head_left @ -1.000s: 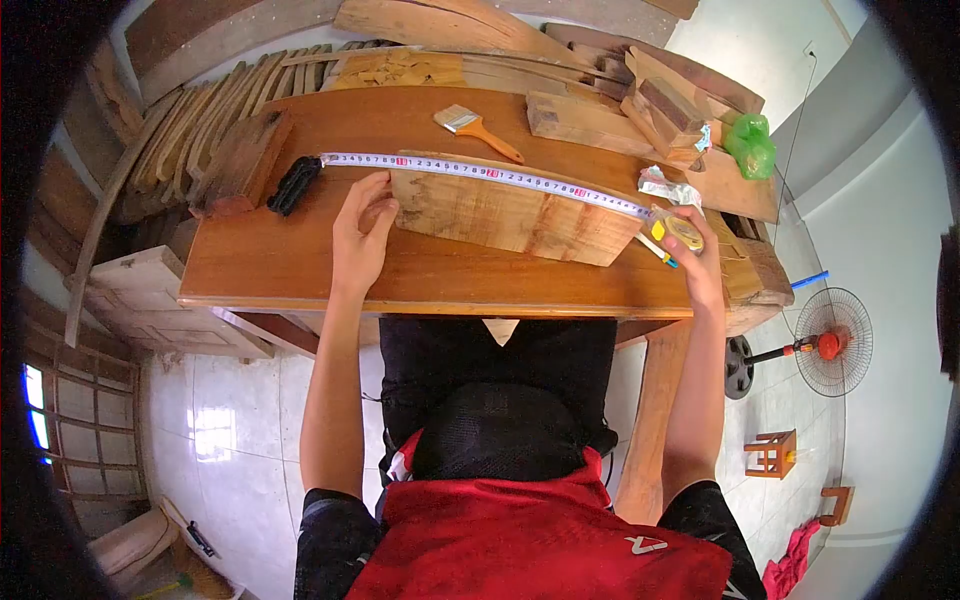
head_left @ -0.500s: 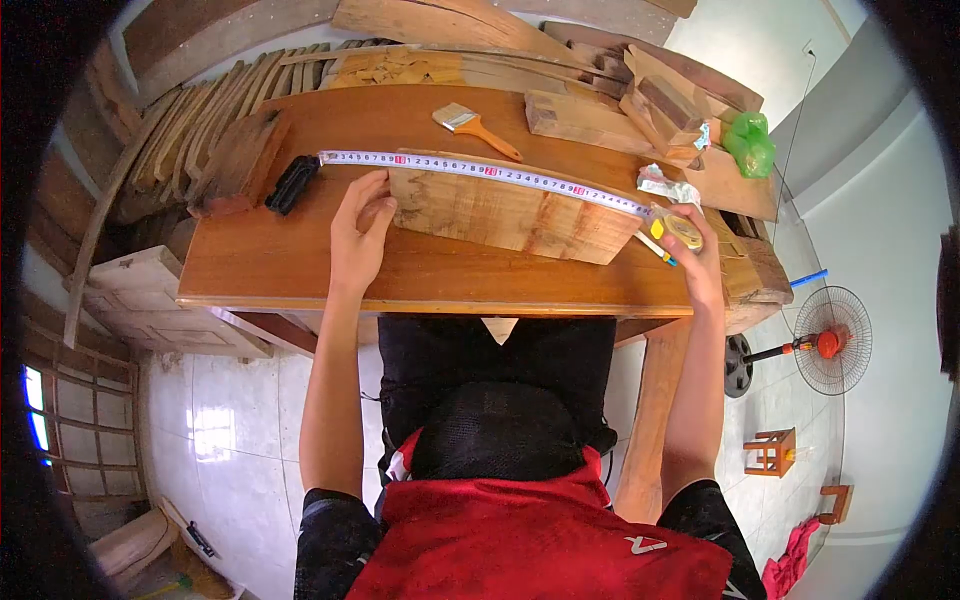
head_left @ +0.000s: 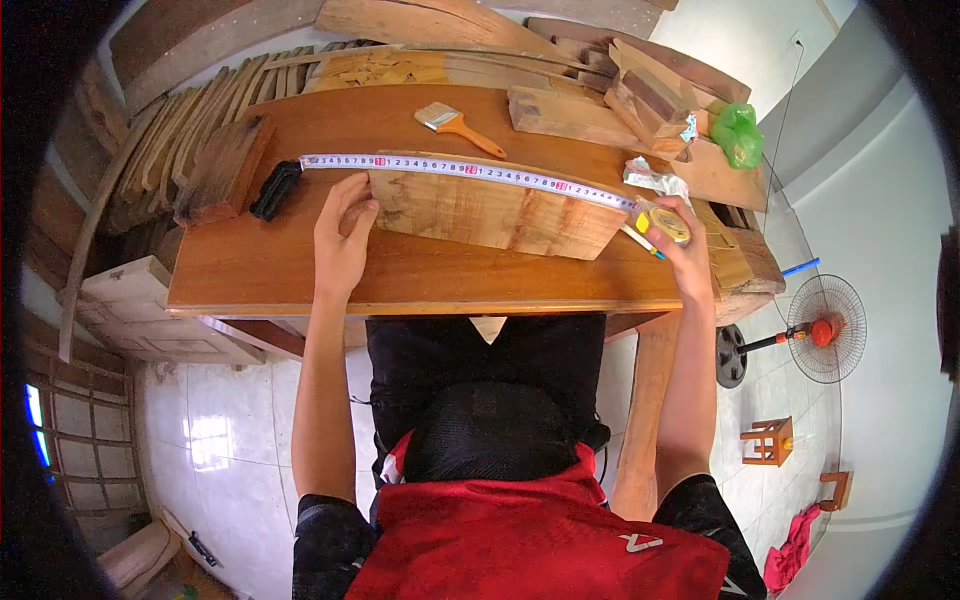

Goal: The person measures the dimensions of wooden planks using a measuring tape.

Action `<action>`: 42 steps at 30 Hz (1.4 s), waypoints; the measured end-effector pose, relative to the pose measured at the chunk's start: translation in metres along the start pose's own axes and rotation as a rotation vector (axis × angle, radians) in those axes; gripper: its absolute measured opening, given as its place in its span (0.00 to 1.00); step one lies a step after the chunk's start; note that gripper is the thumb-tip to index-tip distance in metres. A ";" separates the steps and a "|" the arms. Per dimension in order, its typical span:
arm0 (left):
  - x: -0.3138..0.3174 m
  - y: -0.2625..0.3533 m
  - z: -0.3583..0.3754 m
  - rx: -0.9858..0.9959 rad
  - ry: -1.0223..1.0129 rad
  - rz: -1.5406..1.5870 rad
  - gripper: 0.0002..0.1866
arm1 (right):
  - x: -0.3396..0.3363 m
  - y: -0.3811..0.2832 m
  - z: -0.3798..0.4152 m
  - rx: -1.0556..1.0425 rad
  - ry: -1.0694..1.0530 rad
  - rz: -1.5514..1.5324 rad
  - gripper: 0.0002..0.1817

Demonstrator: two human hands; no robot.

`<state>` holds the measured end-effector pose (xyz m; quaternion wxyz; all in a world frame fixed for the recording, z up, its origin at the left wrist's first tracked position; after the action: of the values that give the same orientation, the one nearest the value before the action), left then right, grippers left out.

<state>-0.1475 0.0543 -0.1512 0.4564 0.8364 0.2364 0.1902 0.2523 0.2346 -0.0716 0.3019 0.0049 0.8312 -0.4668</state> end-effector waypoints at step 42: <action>-0.003 -0.002 0.003 -0.006 0.013 0.077 0.18 | -0.004 0.009 -0.003 0.127 0.020 0.074 0.30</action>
<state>-0.1490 0.0512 -0.1552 0.4496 0.8423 0.2065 0.2139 0.2571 0.2434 -0.0753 0.3098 0.0593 0.8021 -0.5071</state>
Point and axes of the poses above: each hand's wrist, its own z-axis away from the middle knuckle, its own x-axis out of the palm, y = z × x, the point moved 5 cm from there along -z, towards the middle knuckle, and after that the axes turned 11 degrees about z, right-handed, at the moved point
